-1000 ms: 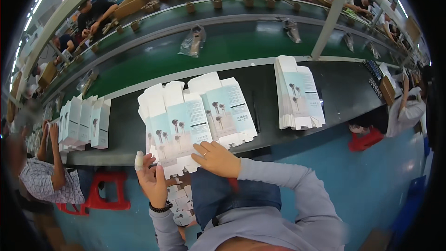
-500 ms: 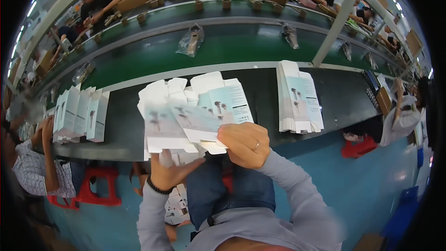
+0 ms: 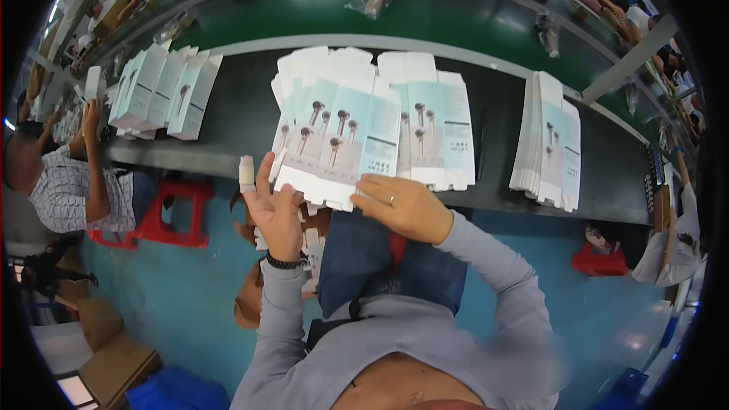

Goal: Folding and assembling cardboard product boxes at an assembly line.

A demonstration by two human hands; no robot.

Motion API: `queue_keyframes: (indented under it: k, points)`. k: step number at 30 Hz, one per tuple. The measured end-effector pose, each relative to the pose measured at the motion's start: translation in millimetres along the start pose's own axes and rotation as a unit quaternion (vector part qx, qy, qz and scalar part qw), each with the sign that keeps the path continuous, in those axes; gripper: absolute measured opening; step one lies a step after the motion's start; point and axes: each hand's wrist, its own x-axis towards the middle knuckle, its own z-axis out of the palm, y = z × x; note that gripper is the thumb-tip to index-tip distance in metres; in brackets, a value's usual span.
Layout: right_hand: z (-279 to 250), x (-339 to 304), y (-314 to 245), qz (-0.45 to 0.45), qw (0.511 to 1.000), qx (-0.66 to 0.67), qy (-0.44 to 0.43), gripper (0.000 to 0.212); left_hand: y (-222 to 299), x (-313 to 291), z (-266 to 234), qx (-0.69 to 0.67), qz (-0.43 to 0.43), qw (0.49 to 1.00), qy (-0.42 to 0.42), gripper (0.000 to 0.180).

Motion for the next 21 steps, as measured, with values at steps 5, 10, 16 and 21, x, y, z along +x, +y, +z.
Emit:
queue_keyframes:
  k: [5, 10, 16, 21]
  points:
    - [4.0, 0.8, 2.0, -0.021, 0.999, -0.002, 0.028, 0.027, -8.6, -8.7, -11.8, 0.051, 0.032, 0.996, 0.066, 0.058]
    - [20.5, 12.3, 3.2, -0.084, 0.991, -0.002, 0.108, 0.027, -24.0, -14.2, -18.2, 0.138, 0.104, 0.982, 0.075, 0.051]
    - [18.5, 14.6, 15.5, 0.002, 0.999, 0.034, -0.027, 0.053, -23.1, -18.5, -34.7, 0.346, 0.154, 0.924, 0.059, 0.047]
    - [26.3, 5.0, 18.3, 0.278, 0.948, 0.14, 0.072, 0.055, -9.0, 16.3, -31.6, 0.408, 0.188, 0.893, -0.01, 0.048]
